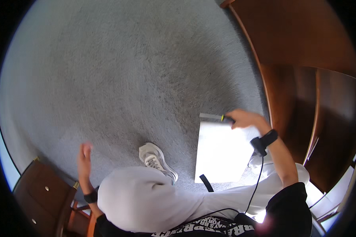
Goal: The person uses a screwdriver to tighten screws on a wooden cabinet door and then on a drawer slide. They hold the door and drawer in place while turning the screwdriver to secure the hardware.
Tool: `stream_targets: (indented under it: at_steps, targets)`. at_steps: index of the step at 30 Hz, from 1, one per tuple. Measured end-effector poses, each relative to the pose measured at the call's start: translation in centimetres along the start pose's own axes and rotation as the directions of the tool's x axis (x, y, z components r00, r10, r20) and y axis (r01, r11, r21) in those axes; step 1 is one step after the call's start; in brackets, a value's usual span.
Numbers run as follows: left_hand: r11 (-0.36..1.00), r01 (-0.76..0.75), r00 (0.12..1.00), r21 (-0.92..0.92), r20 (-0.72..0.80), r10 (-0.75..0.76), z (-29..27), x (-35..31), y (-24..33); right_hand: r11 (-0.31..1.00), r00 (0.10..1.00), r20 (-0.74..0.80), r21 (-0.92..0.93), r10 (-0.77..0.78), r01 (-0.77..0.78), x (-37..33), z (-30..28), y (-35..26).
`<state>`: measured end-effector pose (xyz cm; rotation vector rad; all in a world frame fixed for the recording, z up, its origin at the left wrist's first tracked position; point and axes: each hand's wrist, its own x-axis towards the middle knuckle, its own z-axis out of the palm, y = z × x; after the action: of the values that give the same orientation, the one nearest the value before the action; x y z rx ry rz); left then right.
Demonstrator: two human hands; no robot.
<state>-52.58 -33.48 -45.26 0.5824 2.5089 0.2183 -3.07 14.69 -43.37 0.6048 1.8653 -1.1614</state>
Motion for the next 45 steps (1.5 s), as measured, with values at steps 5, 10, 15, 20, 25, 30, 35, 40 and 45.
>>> stream_targets:
  at_steps: [5, 10, 15, 20, 25, 30, 35, 40, 45]
  targets:
    - [0.766, -0.274, 0.901, -0.582, 0.123, 0.416, -3.7, 9.7, 16.9, 0.971, 0.868, -0.466, 0.232, 0.169, -0.065, -7.1, -11.3, -4.2]
    - [0.812, -0.397, 0.881, -0.427, 0.069, 0.468, 1.0, 18.5, 24.4, 0.925, 0.447, -0.824, 0.380, 0.348, -0.020, -7.3, -12.9, -0.6]
    - [0.998, 0.026, 1.000, 0.061, -0.006, -0.026, 3.1, 30.2, 26.6, 0.959, 0.331, -0.916, 0.148, 0.225, -0.241, -6.6, -14.1, -3.0]
    - [0.963, 0.261, 0.955, -0.065, 0.166, -0.248, 7.7, 36.4, 24.1, 0.988, 0.339, -0.927, 0.143, 0.157, -0.066, -10.0, -11.2, -11.9]
    - [0.995, 0.068, 0.996, -0.076, 0.063, -0.063, 12.7, 42.1, 18.5, 0.838, 0.315, -0.778, 0.524, 0.544, -0.153, -11.6, -3.9, -9.9]
    - [0.893, 0.080, 0.991, 0.443, 0.057, -0.117, 14.6, 44.1, 16.9, 0.830, 0.467, -0.708, 0.546, 0.529, -0.112, -0.5, 10.1, -4.2]
    - [0.535, -0.056, 0.998, 0.843, 0.060, 0.010, 13.6, 43.0, 17.9, 0.628, 0.475, -0.504, 0.766, 0.721, -0.140, 10.5, 17.6, -6.4]
    - [0.333, -0.155, 0.984, 0.930, 0.117, 0.131, 13.3, 42.0, 16.4, 0.472, 0.215, -0.436, 0.867, 0.874, -0.158, 14.5, 15.0, -9.7]
    - [-0.783, -0.044, 0.948, 0.621, 0.273, 0.163, 12.0, 38.4, 17.8, 0.319, 0.449, -0.464, 0.876, 0.764, 0.362, 12.0, 8.3, -8.2]
